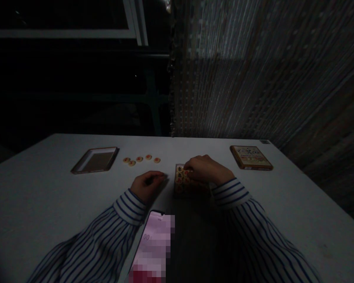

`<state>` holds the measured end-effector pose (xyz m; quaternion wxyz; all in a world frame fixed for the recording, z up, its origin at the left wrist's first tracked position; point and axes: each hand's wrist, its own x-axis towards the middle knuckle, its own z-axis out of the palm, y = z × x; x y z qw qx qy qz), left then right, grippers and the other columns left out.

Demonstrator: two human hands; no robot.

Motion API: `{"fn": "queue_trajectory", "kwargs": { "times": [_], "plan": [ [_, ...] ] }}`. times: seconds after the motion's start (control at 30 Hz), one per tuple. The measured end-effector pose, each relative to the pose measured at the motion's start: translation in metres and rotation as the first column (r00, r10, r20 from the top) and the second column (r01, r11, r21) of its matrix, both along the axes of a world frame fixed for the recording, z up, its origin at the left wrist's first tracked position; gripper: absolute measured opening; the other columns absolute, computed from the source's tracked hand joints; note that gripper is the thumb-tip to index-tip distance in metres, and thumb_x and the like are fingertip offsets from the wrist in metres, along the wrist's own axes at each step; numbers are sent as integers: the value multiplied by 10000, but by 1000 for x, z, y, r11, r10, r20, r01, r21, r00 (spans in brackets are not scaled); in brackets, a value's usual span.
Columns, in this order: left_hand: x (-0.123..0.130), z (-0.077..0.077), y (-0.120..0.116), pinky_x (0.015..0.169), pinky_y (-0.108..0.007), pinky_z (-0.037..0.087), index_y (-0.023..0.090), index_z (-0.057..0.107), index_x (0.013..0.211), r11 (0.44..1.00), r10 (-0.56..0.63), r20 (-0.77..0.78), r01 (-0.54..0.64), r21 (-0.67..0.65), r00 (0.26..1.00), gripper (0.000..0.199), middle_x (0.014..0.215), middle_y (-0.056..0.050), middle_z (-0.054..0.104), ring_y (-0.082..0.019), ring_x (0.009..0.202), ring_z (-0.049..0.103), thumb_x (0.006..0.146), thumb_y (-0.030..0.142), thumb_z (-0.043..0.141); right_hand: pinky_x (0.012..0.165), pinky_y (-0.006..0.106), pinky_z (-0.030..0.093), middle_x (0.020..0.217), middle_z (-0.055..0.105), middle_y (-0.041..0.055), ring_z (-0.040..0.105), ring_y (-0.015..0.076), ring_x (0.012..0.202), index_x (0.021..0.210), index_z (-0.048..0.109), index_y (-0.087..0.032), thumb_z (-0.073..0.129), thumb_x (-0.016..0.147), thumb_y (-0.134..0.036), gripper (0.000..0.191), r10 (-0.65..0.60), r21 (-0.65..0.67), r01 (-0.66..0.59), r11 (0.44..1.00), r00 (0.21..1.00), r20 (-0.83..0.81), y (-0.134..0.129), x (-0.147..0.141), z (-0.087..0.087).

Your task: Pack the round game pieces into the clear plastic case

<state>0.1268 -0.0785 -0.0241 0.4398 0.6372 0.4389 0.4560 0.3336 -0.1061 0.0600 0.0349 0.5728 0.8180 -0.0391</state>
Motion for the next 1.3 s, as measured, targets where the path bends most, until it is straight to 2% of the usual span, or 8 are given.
{"fn": "queue_trajectory", "kwargs": {
  "times": [0.17,0.47,0.87,1.3],
  "plan": [
    [-1,2,-1,497,-236,376,148,683,745,1000,-1,-21,1,9,1000,234,550,-18,569,-111,510,481,601,328,646,670,298,395,922,671,51,604,212,827,938,646,-235,452,749,-252,272,-1,-27,2,1000,1000,6,0,0,1],
    [-1,-2,1,549,-245,407,140,668,768,999,-33,-57,35,31,998,268,597,-24,598,-114,552,499,620,357,615,679,299,388,930,663,63,593,214,832,955,646,-233,457,735,-272,292,-30,-74,32,997,999,26,0,-1,2],
    [-2,0,1,529,-231,402,137,670,765,999,-28,-76,30,20,997,257,567,-11,574,-105,536,499,623,345,622,652,293,381,877,664,67,593,205,789,891,653,-218,443,738,-265,264,-27,-76,30,997,999,37,-3,-4,6],
    [-3,-1,1,513,-233,393,134,666,776,999,-48,-74,49,11,996,284,567,-14,563,-105,530,491,624,368,610,689,307,382,938,661,62,588,215,844,969,637,-225,460,734,-264,297,-23,-55,22,998,1000,-3,-2,-1,2]
  ]
}}
